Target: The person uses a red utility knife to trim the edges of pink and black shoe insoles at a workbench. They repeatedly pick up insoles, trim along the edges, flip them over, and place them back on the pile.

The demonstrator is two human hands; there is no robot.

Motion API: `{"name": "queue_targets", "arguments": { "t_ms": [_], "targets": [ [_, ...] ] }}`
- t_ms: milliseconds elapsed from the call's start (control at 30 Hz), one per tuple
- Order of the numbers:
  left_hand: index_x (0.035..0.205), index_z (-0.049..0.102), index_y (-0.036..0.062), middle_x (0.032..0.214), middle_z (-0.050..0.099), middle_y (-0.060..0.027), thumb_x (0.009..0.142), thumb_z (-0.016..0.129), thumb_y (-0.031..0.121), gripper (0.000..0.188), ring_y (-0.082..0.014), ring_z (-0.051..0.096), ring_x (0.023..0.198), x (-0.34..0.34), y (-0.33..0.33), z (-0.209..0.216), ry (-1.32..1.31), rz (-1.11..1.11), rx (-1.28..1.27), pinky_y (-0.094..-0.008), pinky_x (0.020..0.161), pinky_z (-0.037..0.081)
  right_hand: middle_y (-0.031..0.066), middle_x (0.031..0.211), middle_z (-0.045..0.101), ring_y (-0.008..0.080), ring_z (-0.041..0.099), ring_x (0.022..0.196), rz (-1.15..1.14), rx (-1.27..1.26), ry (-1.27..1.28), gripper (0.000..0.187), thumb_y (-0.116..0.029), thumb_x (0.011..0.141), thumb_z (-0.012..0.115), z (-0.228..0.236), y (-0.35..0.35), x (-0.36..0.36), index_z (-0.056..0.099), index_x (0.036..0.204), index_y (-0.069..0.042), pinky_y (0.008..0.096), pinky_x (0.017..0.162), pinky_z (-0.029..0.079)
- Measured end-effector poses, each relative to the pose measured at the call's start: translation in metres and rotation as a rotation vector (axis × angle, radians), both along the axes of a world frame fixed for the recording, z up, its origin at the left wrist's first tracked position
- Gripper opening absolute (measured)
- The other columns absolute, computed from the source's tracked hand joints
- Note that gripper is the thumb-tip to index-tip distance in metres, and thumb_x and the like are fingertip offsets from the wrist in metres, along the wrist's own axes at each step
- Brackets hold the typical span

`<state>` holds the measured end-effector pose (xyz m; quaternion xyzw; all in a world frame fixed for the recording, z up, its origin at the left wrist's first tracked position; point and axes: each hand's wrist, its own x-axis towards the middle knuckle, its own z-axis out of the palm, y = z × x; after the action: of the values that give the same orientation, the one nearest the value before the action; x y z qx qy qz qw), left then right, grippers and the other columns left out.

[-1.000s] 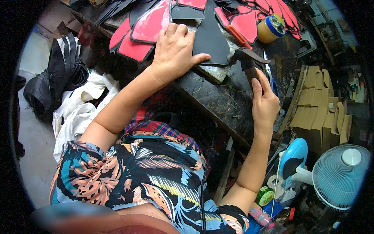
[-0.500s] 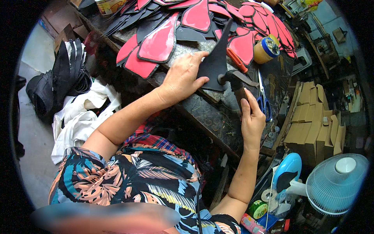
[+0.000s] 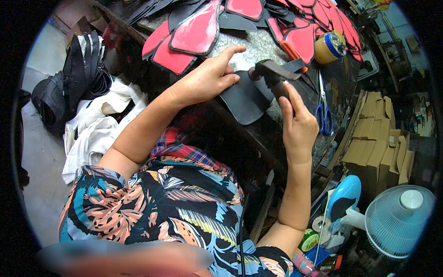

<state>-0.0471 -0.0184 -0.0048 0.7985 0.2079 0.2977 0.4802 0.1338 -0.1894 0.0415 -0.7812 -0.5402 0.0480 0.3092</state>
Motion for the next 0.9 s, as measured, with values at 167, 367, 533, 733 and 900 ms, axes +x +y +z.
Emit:
{"name": "queue_targets", "arguments": {
  "t_ms": [167,367,533,733,900],
  "targets": [
    [0.142,0.037,0.0058,0.062,0.045,-0.001,0.092,0.06,0.002,0.055,-0.0084,0.042,0.061,-0.007,-0.001,0.002,0.014,-0.044,-0.12,-0.0286,0.058,0.04,0.0147,0.1,0.072,0.0308,0.071,0.088,-0.273,-0.113,-0.102,0.037,-0.049,0.096,0.056,0.009,0.004,0.021,0.067,0.125,-0.028,0.0389,0.074,0.054],
    [0.142,0.038,0.0059,0.063,0.042,0.0041,0.092,0.057,0.0,0.053,-0.0039,0.041,0.06,-0.02,-0.005,0.002,0.014,-0.055,-0.25,-0.0238,0.053,0.033,0.0108,0.11,0.072,0.0216,0.072,0.091,-0.201,0.241,0.123,0.034,-0.031,0.095,0.064,0.027,-0.009,0.018,0.066,0.127,-0.018,0.0315,0.075,0.053],
    [0.135,0.041,-0.0001,0.061,0.052,-0.0071,0.089,0.057,0.004,0.048,-0.0152,0.05,0.058,-0.035,-0.005,0.012,0.048,-0.06,-0.204,-0.0329,0.061,0.043,0.0129,0.106,0.072,0.0254,0.072,0.088,-0.046,0.013,-0.034,0.033,-0.032,0.095,0.064,0.002,0.003,-0.004,0.067,0.126,-0.019,0.0335,0.071,0.054],
    [0.137,0.04,0.0022,0.063,0.046,0.001,0.091,0.053,0.001,0.048,-0.006,0.042,0.059,-0.037,-0.007,0.011,0.046,-0.069,-0.254,-0.0246,0.055,0.034,0.0097,0.103,0.073,0.0232,0.071,0.082,-0.166,0.086,-0.348,0.034,-0.038,0.095,0.062,0.025,-0.006,0.023,0.067,0.126,-0.024,0.0333,0.068,0.053],
    [0.139,0.038,0.0038,0.066,0.045,0.0042,0.092,0.052,0.0,0.049,-0.0024,0.042,0.06,-0.039,-0.007,0.009,0.01,-0.103,-0.325,-0.0208,0.053,0.032,0.0061,0.099,0.073,0.0077,0.063,0.073,-0.094,0.257,0.26,0.037,-0.031,0.097,0.064,0.018,-0.007,0.006,0.065,0.129,-0.014,0.0222,0.065,0.05]
  ]
}}
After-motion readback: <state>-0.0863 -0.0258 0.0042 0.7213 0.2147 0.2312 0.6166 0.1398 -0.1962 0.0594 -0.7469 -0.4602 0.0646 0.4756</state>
